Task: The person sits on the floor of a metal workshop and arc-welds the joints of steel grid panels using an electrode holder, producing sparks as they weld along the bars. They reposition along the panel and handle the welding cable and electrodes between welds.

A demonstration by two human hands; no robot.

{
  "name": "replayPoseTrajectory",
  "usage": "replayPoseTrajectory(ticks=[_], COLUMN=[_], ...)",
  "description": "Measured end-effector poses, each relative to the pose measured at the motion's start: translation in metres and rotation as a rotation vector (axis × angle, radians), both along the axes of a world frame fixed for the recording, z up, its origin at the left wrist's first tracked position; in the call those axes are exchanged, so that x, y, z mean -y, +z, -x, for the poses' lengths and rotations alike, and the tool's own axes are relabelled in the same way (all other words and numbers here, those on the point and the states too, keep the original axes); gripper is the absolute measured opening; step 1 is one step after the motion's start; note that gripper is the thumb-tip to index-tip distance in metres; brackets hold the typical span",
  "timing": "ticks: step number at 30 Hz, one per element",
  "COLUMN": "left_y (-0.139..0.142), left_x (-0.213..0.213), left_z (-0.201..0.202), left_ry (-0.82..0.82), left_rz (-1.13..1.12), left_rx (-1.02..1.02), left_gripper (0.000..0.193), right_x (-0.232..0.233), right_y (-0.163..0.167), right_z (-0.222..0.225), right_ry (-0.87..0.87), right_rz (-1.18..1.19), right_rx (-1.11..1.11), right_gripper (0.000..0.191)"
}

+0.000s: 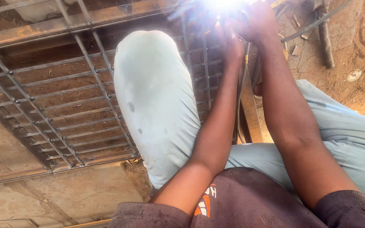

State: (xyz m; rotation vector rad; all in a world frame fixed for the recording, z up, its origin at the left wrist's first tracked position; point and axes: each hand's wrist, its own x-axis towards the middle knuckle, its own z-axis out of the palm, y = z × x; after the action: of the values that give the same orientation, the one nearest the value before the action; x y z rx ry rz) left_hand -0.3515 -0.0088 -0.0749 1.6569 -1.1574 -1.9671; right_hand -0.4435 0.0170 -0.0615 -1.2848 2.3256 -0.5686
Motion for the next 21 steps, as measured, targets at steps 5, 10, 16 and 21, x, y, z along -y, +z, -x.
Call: replayPoseTrajectory(ticks=[5, 10, 16, 21], left_y=[-0.006, -0.009, -0.002, -0.001], left_x=[-0.003, -0.004, -0.002, 0.000], left_z=[-0.001, 0.000, 0.001, 0.002], left_ry=[0.007, 0.053, 0.005, -0.072], left_rz=[-0.064, -0.162, -0.126, -0.148], left_rx=[-0.003, -0.028, 0.029, 0.107], left_gripper=[0.075, 0.080, 0.082, 0.084], right_x=[-0.003, -0.004, 0.001, 0.003], right_y=[-0.011, -0.007, 0.005, 0.010], right_z=[0.001, 0.003, 0.002, 0.002], right_ry=[-0.012, -0.043, -0.013, -0.079], right_rz=[-0.030, -0.006, 0.092, -0.007], right_rx=[0.030, 0.101, 0.093, 0.176], right_gripper=[0.032, 0.034, 0.034, 0.035])
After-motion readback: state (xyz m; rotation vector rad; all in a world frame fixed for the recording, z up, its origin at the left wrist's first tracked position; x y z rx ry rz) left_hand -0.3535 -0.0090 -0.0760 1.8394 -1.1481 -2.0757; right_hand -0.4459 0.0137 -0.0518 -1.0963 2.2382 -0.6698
